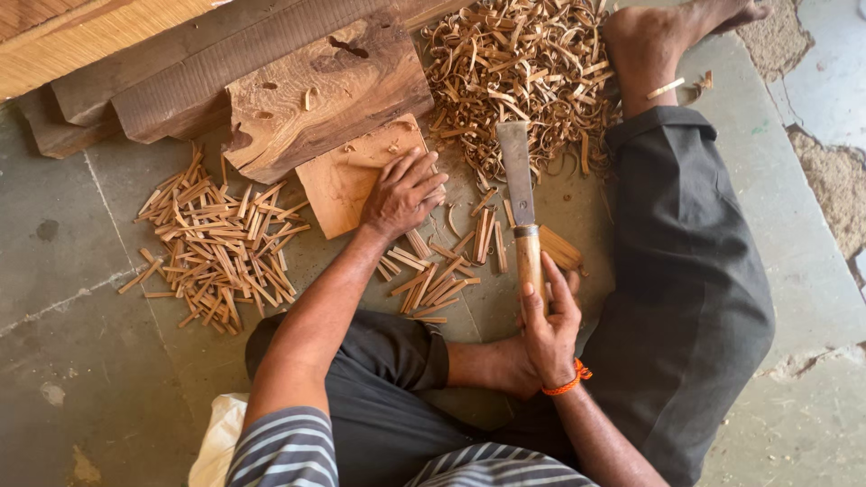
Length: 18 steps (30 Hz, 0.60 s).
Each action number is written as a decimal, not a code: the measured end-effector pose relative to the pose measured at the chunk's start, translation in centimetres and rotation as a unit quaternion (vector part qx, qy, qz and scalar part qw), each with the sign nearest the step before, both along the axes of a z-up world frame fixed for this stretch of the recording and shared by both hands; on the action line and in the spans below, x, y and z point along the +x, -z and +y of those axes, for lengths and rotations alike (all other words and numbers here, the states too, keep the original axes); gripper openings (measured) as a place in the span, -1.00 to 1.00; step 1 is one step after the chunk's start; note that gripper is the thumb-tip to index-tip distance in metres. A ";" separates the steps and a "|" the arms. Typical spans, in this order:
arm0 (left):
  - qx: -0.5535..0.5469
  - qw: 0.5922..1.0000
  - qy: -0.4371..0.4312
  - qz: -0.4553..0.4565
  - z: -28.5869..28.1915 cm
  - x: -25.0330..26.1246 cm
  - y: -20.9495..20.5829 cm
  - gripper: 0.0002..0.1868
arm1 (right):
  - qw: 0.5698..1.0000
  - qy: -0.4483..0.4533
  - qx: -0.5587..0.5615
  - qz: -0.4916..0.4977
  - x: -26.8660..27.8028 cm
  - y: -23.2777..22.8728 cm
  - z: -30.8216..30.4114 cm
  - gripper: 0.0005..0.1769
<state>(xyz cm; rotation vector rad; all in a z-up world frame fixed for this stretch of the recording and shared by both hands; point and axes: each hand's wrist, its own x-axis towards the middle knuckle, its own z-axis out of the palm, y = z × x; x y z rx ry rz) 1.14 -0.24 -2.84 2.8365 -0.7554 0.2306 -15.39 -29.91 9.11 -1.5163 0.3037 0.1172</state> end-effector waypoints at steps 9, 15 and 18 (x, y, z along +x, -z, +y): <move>-0.056 0.997 0.033 -0.036 -3.5 2.0 2.0 -0.56 | 0.998 0.019 -0.024 -0.050 -0.1 0.2 0.3 -0.40; -0.098 0.985 -0.126 -0.072 -3.2 1.3 -3.2 -0.34 | 0.999 0.012 -0.039 -0.027 -0.8 -0.9 -0.1 -0.39; -0.024 0.970 -0.240 0.038 -5.0 2.9 -7.6 -0.23 | 0.999 0.005 0.015 -0.051 -1.1 -0.3 0.0 -0.39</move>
